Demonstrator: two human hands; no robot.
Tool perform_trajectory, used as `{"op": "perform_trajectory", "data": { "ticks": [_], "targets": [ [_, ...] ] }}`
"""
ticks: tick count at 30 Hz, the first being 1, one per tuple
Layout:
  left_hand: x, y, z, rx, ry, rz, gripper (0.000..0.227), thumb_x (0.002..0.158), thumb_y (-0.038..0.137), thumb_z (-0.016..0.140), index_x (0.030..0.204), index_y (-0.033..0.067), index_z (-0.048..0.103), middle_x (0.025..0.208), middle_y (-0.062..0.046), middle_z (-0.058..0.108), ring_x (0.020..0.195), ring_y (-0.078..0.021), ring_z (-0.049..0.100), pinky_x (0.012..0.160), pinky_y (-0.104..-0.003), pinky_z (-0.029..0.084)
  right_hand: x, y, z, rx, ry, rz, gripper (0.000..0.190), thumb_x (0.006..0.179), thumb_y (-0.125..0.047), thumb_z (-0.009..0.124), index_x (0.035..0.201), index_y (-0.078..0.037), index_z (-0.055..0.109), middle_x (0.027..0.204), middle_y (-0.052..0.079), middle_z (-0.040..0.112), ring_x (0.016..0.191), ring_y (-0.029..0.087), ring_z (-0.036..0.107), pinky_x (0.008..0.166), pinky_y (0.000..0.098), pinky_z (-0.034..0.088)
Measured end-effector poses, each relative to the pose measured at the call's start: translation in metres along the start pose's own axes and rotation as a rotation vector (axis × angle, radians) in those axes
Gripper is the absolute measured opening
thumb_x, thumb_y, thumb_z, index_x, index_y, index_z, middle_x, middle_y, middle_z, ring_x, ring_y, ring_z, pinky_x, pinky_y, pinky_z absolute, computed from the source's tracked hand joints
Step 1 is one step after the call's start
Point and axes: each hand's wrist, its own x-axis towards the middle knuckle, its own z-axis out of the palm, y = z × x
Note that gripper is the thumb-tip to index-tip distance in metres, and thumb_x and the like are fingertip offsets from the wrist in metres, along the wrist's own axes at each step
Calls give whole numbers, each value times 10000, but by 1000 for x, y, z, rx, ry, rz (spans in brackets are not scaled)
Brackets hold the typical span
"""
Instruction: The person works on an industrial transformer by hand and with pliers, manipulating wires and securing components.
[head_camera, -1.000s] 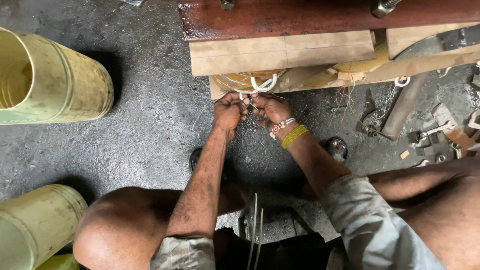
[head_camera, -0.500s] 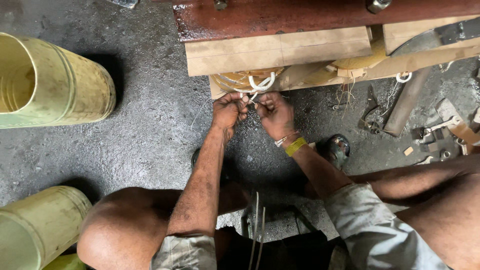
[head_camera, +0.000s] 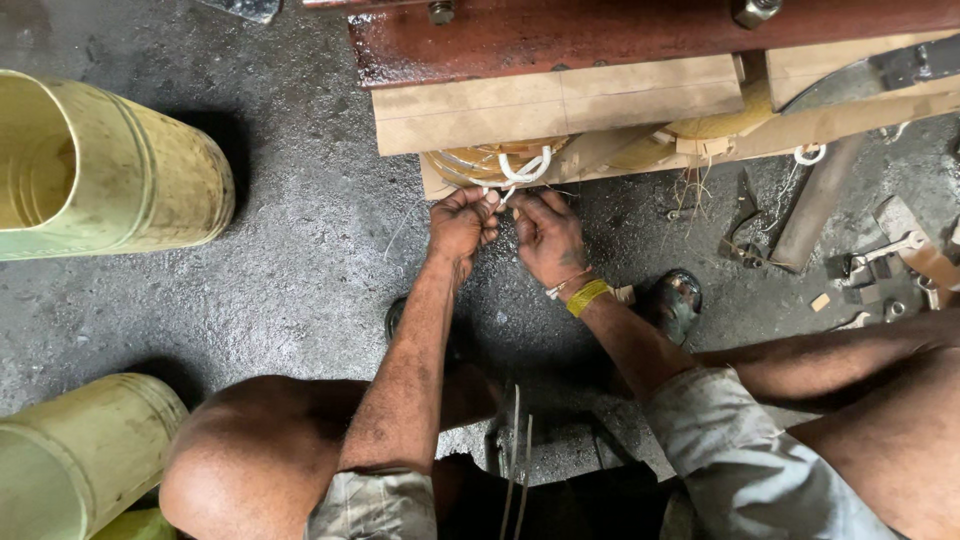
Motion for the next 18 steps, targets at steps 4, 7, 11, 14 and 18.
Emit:
{"op": "perform_trajectory", "data": {
  "ticks": [4, 7, 11, 14, 18],
  "targets": [
    [0, 0, 1, 37, -15, 25, 139, 936, 112, 724, 1042, 25, 700, 829, -47, 739, 603, -65, 594, 497, -207, 504, 2, -6, -4, -26, 29, -63, 303, 861, 51, 656, 1127, -65, 743, 969, 90, 650, 845, 226, 660, 718, 360, 574],
    [0, 4, 1, 123, 17, 19, 130, 940, 137, 749, 1028, 50, 709, 863, -52, 760, 663, -81, 648, 553, -219, 494, 5, -10, -6, -24, 45, -131, 297, 852, 6, 709, 1139, -62, 736, 986, 86, 653, 904, 255, 660, 778, 389, 572],
    [-2, 8, 2, 101, 31, 20, 112, 913, 125, 754, 999, 63, 719, 888, -50, 770, 792, -114, 728, 632, -282, 509, 7, -15, -6, -204, 143, -287, 246, 832, -150, 788, 1060, -85, 722, 1031, 68, 671, 970, 276, 658, 875, 437, 575],
    [-4, 11, 4, 47, 7, 22, 104, 893, 110, 739, 988, 69, 737, 891, -43, 782, 837, -137, 734, 694, -306, 561, 9, -17, -5, -289, 141, -294, 287, 826, -266, 815, 1019, -73, 728, 997, 62, 671, 942, 251, 657, 860, 447, 578],
    [-6, 14, 5, 75, 21, 17, 101, 891, 112, 753, 979, 63, 746, 875, -32, 767, 818, -139, 679, 704, -308, 536, 10, -19, -3, -301, 102, -190, 233, 869, -282, 797, 953, -74, 734, 892, 70, 682, 818, 224, 665, 716, 404, 583]
  ]
}}
